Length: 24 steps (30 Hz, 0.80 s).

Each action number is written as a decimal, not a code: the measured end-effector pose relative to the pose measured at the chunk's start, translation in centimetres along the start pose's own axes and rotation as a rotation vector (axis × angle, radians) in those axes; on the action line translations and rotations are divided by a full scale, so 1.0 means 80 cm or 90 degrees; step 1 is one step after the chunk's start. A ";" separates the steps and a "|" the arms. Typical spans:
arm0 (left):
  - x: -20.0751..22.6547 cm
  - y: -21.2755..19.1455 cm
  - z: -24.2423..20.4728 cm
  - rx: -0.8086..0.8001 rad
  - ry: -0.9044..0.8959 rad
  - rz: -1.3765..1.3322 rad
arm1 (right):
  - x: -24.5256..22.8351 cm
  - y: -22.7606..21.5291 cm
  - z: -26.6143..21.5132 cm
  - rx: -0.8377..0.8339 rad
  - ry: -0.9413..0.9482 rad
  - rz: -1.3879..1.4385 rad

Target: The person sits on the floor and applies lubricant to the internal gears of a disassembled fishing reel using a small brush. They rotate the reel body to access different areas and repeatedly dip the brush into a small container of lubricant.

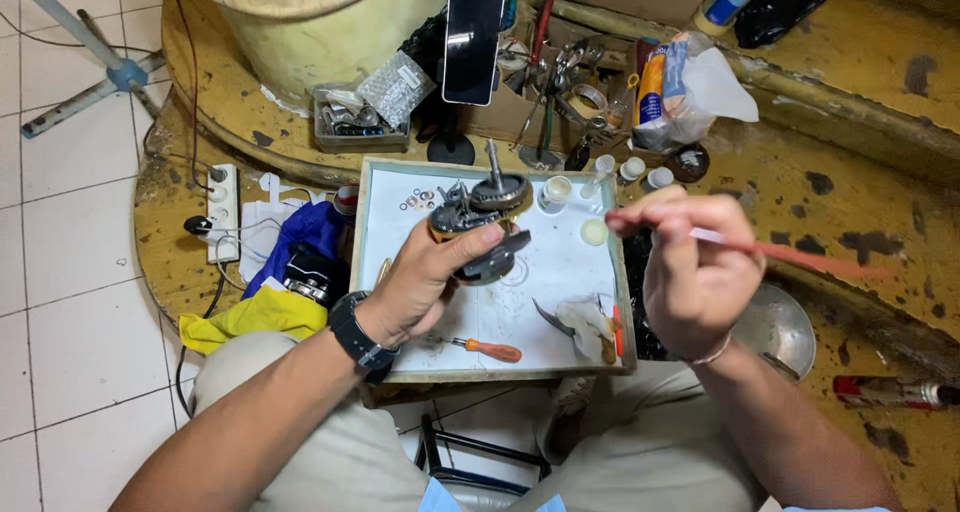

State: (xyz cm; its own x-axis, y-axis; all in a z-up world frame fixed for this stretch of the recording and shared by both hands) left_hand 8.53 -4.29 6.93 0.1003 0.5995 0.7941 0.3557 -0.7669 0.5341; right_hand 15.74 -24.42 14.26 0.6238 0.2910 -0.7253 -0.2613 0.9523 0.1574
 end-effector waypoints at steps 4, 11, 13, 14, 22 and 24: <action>-0.017 -0.001 0.001 0.012 -0.037 -0.008 | -0.007 0.011 -0.008 -0.137 -0.100 -0.105; -0.020 -0.008 0.009 0.085 0.023 -0.041 | 0.004 0.017 -0.003 -0.152 -0.161 -0.073; -0.021 -0.011 0.012 0.088 0.028 -0.031 | 0.004 0.018 -0.001 -0.153 -0.162 -0.072; -0.020 -0.011 0.012 0.088 0.041 -0.026 | 0.003 0.020 0.000 -0.165 -0.165 -0.071; -0.017 -0.009 0.008 0.085 0.058 -0.029 | 0.007 0.023 0.000 -0.176 -0.148 -0.053; -0.014 -0.008 0.007 0.080 0.076 -0.018 | 0.010 0.023 0.000 -0.152 -0.115 -0.016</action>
State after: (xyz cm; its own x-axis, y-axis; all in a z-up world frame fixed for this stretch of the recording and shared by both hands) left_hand 8.73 -4.36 5.52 -0.0202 0.5835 0.8118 0.4715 -0.7105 0.5224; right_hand 15.74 -22.45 14.00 0.7471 0.3001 -0.5931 -0.3972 0.9170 -0.0362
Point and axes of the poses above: each hand's wrist, its own z-axis towards the middle knuckle, its own y-axis out of the palm, x = y × z, the point moved 6 cm from there along z, towards the middle knuckle, and after that the axes turned 11 degrees about x, right-handed, at the moved point
